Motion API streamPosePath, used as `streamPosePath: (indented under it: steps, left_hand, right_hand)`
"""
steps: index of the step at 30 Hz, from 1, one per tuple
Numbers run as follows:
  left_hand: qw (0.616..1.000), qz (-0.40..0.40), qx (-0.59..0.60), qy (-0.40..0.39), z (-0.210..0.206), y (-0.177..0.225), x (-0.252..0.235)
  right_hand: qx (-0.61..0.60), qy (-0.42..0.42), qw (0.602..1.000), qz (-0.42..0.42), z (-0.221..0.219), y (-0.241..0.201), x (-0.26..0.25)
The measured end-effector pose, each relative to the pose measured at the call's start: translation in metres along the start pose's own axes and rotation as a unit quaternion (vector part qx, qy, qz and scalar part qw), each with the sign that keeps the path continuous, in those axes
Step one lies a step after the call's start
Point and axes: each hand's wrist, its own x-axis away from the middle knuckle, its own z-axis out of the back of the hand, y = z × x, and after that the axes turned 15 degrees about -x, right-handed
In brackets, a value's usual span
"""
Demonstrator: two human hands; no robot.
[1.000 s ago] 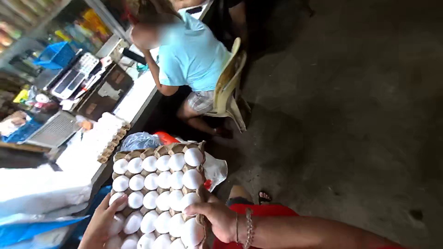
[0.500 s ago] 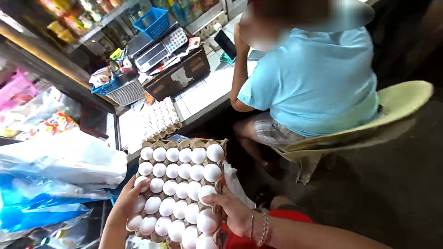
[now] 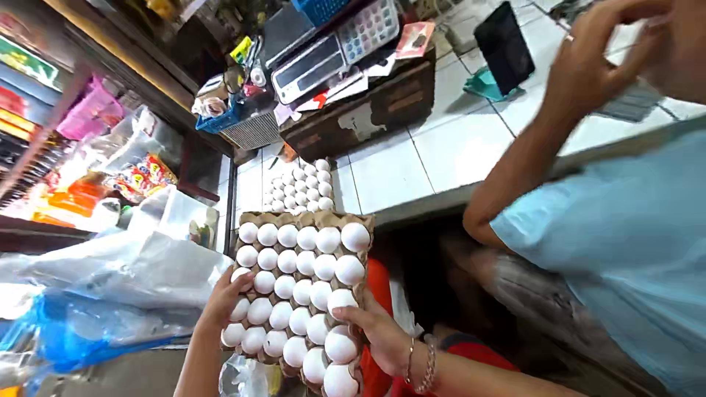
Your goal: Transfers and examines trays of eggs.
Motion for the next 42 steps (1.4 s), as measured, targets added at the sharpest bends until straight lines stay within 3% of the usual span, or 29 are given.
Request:
streamPosePath:
  steps: [10,13,22,29,37,42]
  left_hand:
    - [0.987,0.025,-0.114,-0.11,0.032,0.064,-0.152]
    - [0.969,0.004,-0.196,-0.151,0.04,0.079,-0.203]
    - [0.923,-0.058,-0.302,-0.233,0.029,0.124,-0.323]
    - [0.891,-0.142,-0.327,-0.281,0.0,0.159,-0.374]
    - [0.884,-0.125,-0.339,-0.298,-0.021,0.157,-0.406]
    - [0.883,-0.122,-0.346,-0.292,-0.018,0.156,-0.411]
  right_hand:
    - [-0.113,-0.045,0.984,-0.132,-0.013,-0.019,-0.102]
    - [-0.141,-0.074,0.982,-0.107,-0.022,-0.006,-0.13]
    - [-0.159,0.001,0.982,-0.104,-0.074,0.02,-0.208]
    - [-0.152,-0.015,0.987,-0.052,-0.099,0.036,-0.253]
    - [-0.242,0.0,0.97,-0.007,-0.092,0.05,-0.293]
    - [-0.268,0.015,0.963,-0.023,-0.086,0.043,-0.3]
